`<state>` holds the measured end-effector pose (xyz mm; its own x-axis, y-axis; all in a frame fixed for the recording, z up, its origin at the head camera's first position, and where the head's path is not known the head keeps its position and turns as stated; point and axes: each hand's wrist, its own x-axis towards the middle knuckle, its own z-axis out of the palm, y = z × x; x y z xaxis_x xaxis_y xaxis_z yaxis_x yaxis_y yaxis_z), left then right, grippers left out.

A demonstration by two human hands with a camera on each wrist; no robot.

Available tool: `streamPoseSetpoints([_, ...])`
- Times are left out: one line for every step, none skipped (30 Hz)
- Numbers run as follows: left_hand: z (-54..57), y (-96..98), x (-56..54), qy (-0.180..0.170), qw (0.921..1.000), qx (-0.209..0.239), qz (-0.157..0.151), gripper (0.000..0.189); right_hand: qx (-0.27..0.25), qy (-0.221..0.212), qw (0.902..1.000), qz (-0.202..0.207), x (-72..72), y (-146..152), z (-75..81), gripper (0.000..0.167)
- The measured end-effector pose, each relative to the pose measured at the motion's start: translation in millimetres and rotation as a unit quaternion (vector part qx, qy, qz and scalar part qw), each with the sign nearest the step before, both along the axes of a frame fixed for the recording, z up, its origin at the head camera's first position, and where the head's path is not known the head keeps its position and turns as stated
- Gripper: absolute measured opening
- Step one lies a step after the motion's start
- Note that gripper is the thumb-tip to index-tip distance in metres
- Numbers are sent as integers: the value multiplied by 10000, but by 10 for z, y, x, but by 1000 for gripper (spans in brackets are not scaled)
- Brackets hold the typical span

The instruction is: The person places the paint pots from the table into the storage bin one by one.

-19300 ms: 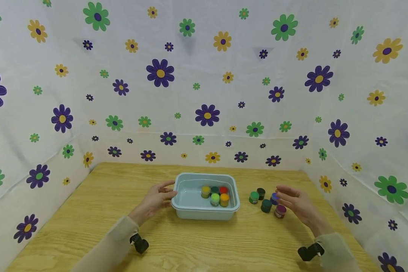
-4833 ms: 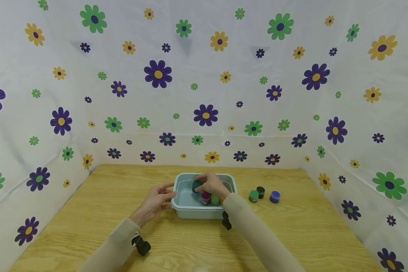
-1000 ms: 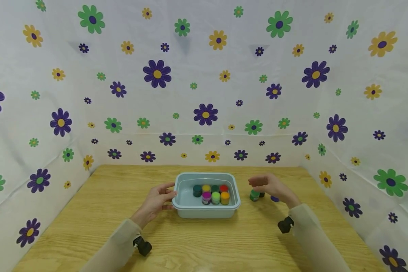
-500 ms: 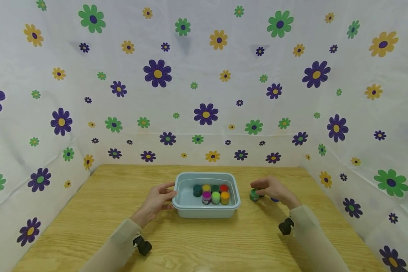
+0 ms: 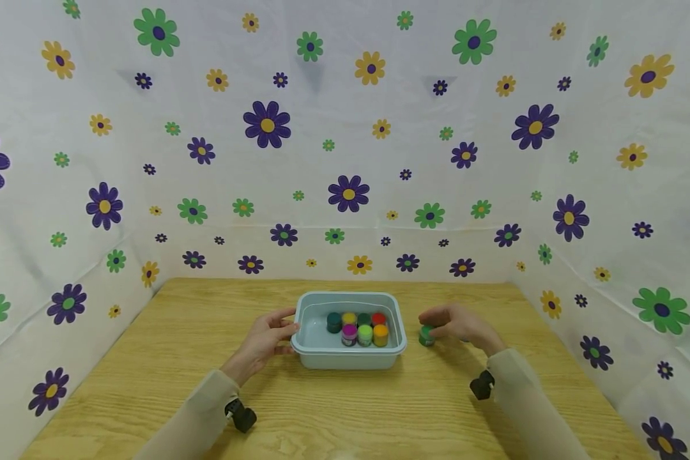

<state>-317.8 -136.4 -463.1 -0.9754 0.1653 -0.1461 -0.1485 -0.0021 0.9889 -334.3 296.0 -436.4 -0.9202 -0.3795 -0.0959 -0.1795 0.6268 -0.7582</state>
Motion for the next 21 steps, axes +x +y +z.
streamPoseSetpoints([-4, -4, 2, 7, 10000, -10, 2, 52, 24, 10, 10000, 53, -3, -8, -8, 42])
streamPoseSetpoints([-4, -6, 5, -14, 10000, 7, 27, 51, 50, 22, 9999, 106, -4, -17, -14, 42])
streamPoseSetpoints([-6, -8, 7, -29, 10000, 23, 52, 51, 78, 45, 9998, 161, -4, -26, -20, 41])
streamPoseSetpoints([-8, -9, 8, -32, 10000, 28, 66, 50, 120, 97, 9996, 238, -6, -34, -27, 41])
streamPoseSetpoints([-12, -11, 7, -29, 10000, 34, 75, 50, 136, 93, 9996, 230, -6, -43, -32, 41])
streamPoseSetpoints([-15, -12, 7, -29, 9999, 37, 90, 49, 146, 85, 9996, 241, -7, -51, -39, 41])
streamPoseSetpoints([-19, -13, 7, -40, 9999, 46, 101, 49, 165, 107, 9995, 266, -9, -59, -44, 42])
streamPoseSetpoints([-20, -12, 7, -54, 9999, 56, 111, 48, 167, 100, 9994, 289, -7, -70, -46, 42])
streamPoseSetpoints([-24, -14, 7, -48, 9999, 54, 112, 48, 201, 124, 9991, 339, -9, -80, -54, 42])
streamPoseSetpoints([-28, -16, 7, -44, 9999, 47, 112, 48, 201, 107, 9991, 348, -10, -89, -63, 42])
streamPoseSetpoints([-31, -18, 6, -47, 9999, 43, 116, 48, 174, 61, 9993, 322, -11, -99, -72, 42])
streamPoseSetpoints([-33, -19, 7, -56, 9999, 38, 122, 48, 169, 61, 9992, 350, -12, -106, -81, 42])
streamPoseSetpoints([-34, -20, 6, -61, 9999, 40, 122, 48, 177, 75, 9992, 360, -13, -112, -89, 42])
streamPoseSetpoints([-35, -21, 5, -57, 9999, 34, 120, 48, 175, 81, 9992, 360, -14, -119, -98, 42])
streamPoseSetpoints([-32, -21, 5, -56, 9999, 31, 113, 48, 176, 100, 9992, 349, -16, -122, -109, 41])
streamPoseSetpoints([-29, -21, 3, -57, 9999, 38, 100, 49, 145, 91, 9994, 290, -16, -125, -115, 41])
streamPoseSetpoints([-26, -20, 1, -57, 9999, 44, 83, 49, 144, 124, 9995, 270, -16, -127, -120, 41])
streamPoseSetpoints([-22, -19, -2, -58, 10000, 49, 63, 49, 123, 145, 9995, 248, -15, -128, -120, 42])
streamPoseSetpoints([-20, -17, -6, -55, 10000, 61, 42, 50, 90, 149, 9996, 216, -13, -130, -119, 42])
streamPoseSetpoints([-19, -15, -11, -57, 10000, 71, 30, 50, 44, 124, 9998, 153, -12, -132, -118, 43])
streamPoseSetpoints([-17, -13, -15, -66, 9999, 81, 21, 50, -1, 104, 9999, 120, -8, -134, -111, 45])
